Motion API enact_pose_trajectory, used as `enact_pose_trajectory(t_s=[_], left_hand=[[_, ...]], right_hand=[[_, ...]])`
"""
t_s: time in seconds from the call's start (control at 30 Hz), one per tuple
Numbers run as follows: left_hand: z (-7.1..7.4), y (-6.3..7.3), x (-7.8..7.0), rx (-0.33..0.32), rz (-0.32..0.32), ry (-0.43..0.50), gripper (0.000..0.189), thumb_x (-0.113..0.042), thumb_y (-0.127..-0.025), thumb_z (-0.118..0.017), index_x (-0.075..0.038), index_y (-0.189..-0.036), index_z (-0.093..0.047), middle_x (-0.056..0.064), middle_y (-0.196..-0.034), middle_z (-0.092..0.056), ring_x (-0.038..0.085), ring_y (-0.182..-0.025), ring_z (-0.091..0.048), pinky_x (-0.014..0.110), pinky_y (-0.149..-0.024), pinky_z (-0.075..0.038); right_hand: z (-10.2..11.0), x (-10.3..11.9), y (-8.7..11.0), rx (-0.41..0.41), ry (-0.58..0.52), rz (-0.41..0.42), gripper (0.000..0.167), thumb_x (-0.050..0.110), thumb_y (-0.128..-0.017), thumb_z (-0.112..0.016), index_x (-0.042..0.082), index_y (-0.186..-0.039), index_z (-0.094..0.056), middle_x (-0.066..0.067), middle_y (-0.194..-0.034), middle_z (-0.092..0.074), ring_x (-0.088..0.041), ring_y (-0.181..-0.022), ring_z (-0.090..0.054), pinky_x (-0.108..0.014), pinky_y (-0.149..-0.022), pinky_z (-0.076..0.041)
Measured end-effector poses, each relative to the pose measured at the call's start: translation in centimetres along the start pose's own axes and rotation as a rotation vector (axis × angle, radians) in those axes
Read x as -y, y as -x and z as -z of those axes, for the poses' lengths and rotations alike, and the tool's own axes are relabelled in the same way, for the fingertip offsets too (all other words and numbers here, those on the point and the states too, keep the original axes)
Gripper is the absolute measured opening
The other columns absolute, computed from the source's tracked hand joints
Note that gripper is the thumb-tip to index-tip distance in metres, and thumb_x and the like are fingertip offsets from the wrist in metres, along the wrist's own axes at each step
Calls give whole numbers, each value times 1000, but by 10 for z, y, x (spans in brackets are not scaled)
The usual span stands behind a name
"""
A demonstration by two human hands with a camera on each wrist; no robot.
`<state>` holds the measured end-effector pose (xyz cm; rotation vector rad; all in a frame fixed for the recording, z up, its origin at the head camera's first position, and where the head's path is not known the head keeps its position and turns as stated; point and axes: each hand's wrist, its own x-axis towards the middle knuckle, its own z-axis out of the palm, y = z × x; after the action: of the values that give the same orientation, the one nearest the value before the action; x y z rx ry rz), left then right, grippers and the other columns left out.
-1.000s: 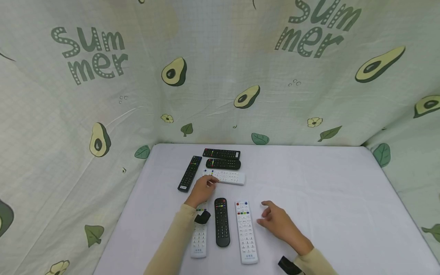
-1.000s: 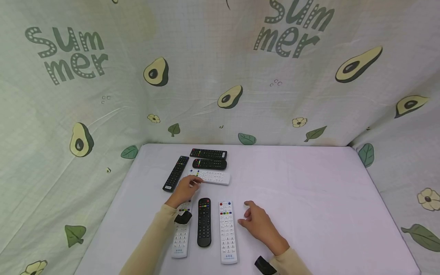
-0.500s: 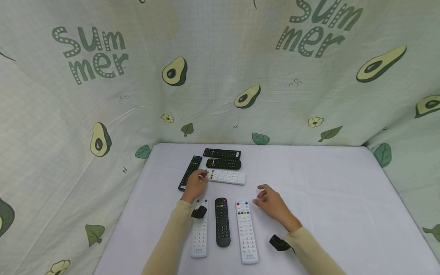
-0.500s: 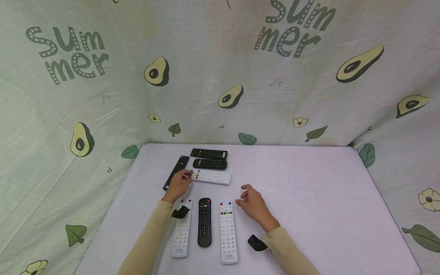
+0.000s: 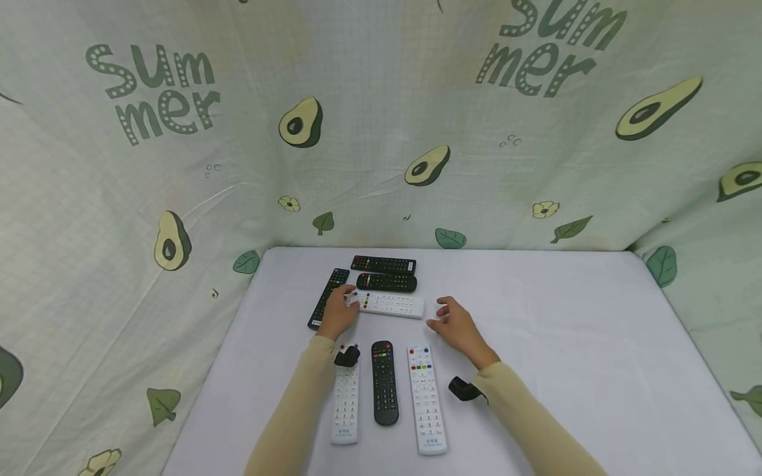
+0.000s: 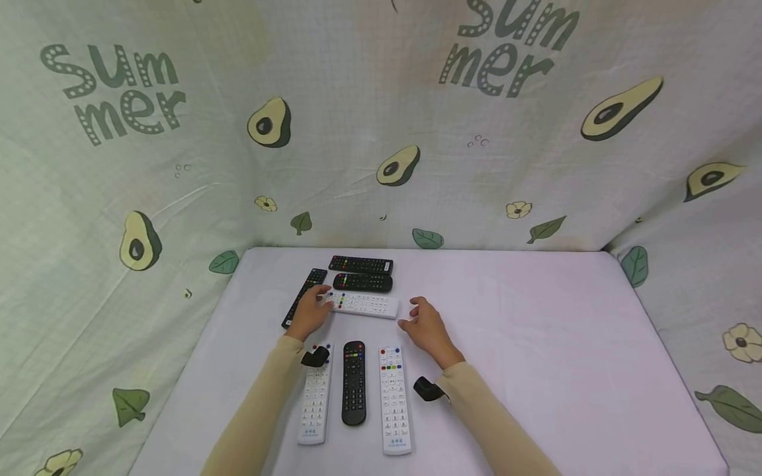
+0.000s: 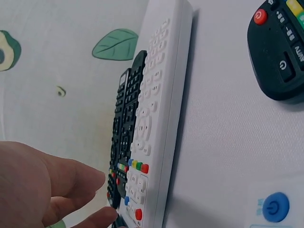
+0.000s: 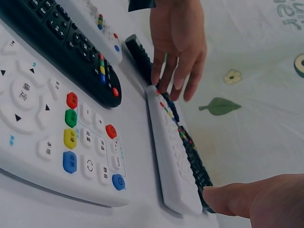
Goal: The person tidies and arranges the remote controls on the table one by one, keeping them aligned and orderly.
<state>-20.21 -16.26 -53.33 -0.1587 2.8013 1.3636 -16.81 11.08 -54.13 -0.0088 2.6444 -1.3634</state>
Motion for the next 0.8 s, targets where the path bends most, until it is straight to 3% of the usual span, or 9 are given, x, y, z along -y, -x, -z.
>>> enact_pose_trajectory(t_s=[0.4, 0.8], left_hand=[[-2, -4, 3, 20, 64, -20, 42, -4, -99, -64, 4, -140, -59, 30, -143, -57, 46, -132, -56, 58, -109, -49], [-2, -4, 4, 45, 68, -15, 45, -5, -97, -64, 5, -140, -58, 31, -141, -59, 46, -131, -57, 59, -110, -48]], right_hand=[[-14, 4, -20, 25, -6, -16, 62, 9, -97, -73, -14, -148, -45, -25, -117, -63, -28, -90, -69, -38, -77, -59], [-25, 11, -30, 22, 35, 30, 59, 10, -99, -68, -16, -148, -46, -27, -115, -62, -33, -97, -65, -48, -88, -57]])
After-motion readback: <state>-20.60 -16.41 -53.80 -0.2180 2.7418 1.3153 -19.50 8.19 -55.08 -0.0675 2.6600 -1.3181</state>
